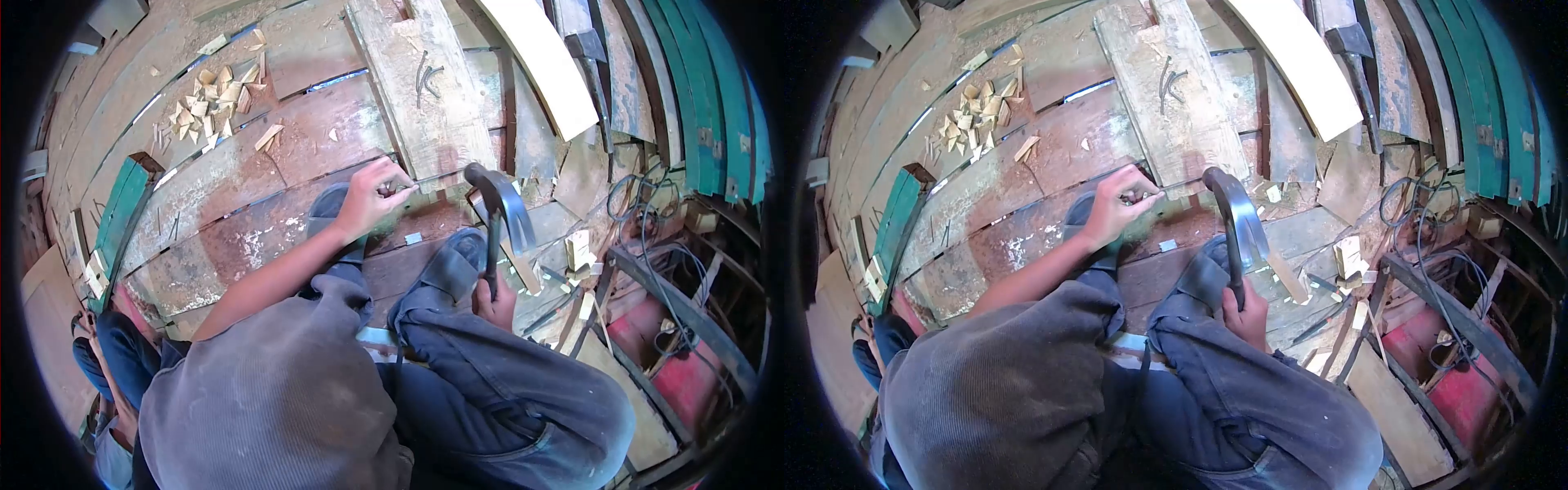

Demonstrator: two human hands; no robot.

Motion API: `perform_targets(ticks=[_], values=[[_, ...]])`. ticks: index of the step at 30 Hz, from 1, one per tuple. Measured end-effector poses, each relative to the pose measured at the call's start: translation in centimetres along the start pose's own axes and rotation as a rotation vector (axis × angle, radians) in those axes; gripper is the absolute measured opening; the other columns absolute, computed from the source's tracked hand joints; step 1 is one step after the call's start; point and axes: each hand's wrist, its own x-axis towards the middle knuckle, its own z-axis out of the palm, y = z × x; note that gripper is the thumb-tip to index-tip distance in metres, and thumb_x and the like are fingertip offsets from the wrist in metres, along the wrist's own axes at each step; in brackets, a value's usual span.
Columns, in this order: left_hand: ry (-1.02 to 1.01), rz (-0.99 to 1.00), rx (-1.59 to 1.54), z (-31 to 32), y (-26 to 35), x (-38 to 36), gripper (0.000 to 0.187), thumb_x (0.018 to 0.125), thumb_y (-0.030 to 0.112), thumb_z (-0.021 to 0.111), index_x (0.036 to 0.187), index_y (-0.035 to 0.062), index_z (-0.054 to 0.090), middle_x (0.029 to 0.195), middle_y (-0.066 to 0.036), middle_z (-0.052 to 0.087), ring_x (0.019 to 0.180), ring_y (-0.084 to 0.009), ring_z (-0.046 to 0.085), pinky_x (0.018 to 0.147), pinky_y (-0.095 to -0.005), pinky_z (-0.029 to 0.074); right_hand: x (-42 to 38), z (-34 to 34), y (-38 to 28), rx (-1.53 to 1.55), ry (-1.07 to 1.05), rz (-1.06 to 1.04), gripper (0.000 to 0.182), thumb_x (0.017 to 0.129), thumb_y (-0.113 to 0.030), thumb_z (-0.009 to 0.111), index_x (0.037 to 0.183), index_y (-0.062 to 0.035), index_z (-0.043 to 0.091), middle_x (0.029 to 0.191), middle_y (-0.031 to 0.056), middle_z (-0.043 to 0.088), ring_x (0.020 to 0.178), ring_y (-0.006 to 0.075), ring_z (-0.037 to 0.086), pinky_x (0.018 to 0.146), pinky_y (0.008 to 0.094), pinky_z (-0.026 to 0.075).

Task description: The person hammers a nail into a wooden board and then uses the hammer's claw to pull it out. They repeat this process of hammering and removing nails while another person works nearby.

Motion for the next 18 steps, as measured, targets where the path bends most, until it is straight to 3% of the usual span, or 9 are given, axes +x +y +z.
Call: perform_targets(ticks=[3, 5, 6, 8, 11, 14, 15, 18], values=[[0.003, -0.019, -0.029, 0.2, -0.2, -0.1, 0.016, 0.078, 0.01, 0.077, 0.087, 0.0019, 0.066, 0.082, -0.009, 0.056, 0.072, -0.0206, 0.057, 0.062, -0.0316, 0.047, -0.6, -0.6, 1.8, -0.137, 0.061, -0.196, 0.041, 0.097, -0.044, 0.057, 0.092, -0.0028, 0.056, 0.063, 0.0001, 0.051, 0.054, 0.0081, 0.047, 0.049, 0.026, 0.035], [-0.002, -0.024, -0.019, 0.2, -0.3, -0.2, 0.017, 0.078, 0.01, 0.077, 0.087, 0.002, 0.066, 0.082, -0.009, 0.055, 0.071, -0.0206, 0.057, 0.062, -0.0317, 0.047, -0.6, -0.1, 2.6, -0.021, 0.059, -0.245, 0.04, 0.096, -0.041, 0.06, 0.094, -0.0012, 0.057, 0.071, 0.0037, 0.055, 0.06, 0.0149, 0.053, 0.055, 0.0295, 0.041], [-0.005, -0.023, -0.014, 0.2, -0.3, -0.1, 0.017, 0.077, 0.01, 0.077, 0.087, 0.0021, 0.066, 0.082, -0.009, 0.055, 0.071, -0.0207, 0.057, 0.062, -0.0317, 0.047, 0.3, -0.7, 2.1, -0.272, -0.013, -0.374, 0.032, 0.096, -0.031, 0.062, 0.095, 0.0004, 0.057, 0.07, 0.0052, 0.058, 0.058, 0.0211, 0.054, 0.056, 0.0322, 0.043], [-0.003, -0.004, -0.02, 0.2, -0.4, -0.2, 0.017, 0.076, 0.01, 0.077, 0.087, 0.0025, 0.066, 0.081, -0.009, 0.055, 0.07, -0.0205, 0.057, 0.061, -0.0319, 0.047, 1.8, 0.7, -1.8, -0.255, -0.1, -0.027, 0.025, 0.093, -0.021, 0.063, 0.092, 0.0036, 0.058, 0.065, 0.0198, 0.059, 0.059, 0.0392, 0.061, 0.055, 0.0423, 0.046], [-0.002, 0.064, 0.014, 0.1, -0.7, 0.1, 0.016, 0.075, 0.009, 0.077, 0.087, 0.0032, 0.067, 0.08, -0.009, 0.055, 0.069, -0.0217, 0.057, 0.062, -0.0324, 0.047, 1.3, 0.7, -2.1, -0.215, 0.002, 0.001, 0.024, 0.092, -0.022, 0.065, 0.089, 0.0016, 0.059, 0.064, 0.0191, 0.059, 0.058, 0.0382, 0.061, 0.054, 0.0435, 0.046], [-0.032, 0.01, 0.017, -0.2, -0.1, -0.1, 0.015, 0.075, 0.009, 0.076, 0.087, 0.0041, 0.068, 0.08, -0.01, 0.054, 0.07, -0.0243, 0.057, 0.064, -0.0336, 0.047, 0.1, -0.7, 1.5, -0.182, 0.061, -0.216, 0.032, 0.097, -0.031, 0.059, 0.092, 0.0012, 0.057, 0.056, 0.0025, 0.053, 0.049, 0.0125, 0.052, 0.048, 0.0298, 0.039], [-0.046, -0.024, 0.009, -0.2, 0.1, 0.0, 0.015, 0.075, 0.008, 0.076, 0.087, 0.0044, 0.068, 0.08, -0.01, 0.054, 0.071, -0.0253, 0.057, 0.064, -0.0341, 0.047, -0.1, -0.6, 0.9, -0.034, 0.088, -0.251, 0.034, 0.098, -0.033, 0.057, 0.092, 0.001, 0.057, 0.057, 0.0013, 0.052, 0.052, 0.0063, 0.051, 0.048, 0.0272, 0.038], [-0.021, 0.048, 0.039, 0.0, -0.3, 0.0, 0.014, 0.075, 0.008, 0.075, 0.087, 0.0046, 0.068, 0.079, -0.01, 0.054, 0.071, -0.0254, 0.057, 0.065, -0.0342, 0.047, -0.1, -0.5, 3.2, -0.222, 0.1, -0.365, 0.029, 0.097, -0.027, 0.059, 0.091, 0.0012, 0.057, 0.059, 0.0045, 0.055, 0.052, 0.0161, 0.055, 0.05, 0.0332, 0.042]])
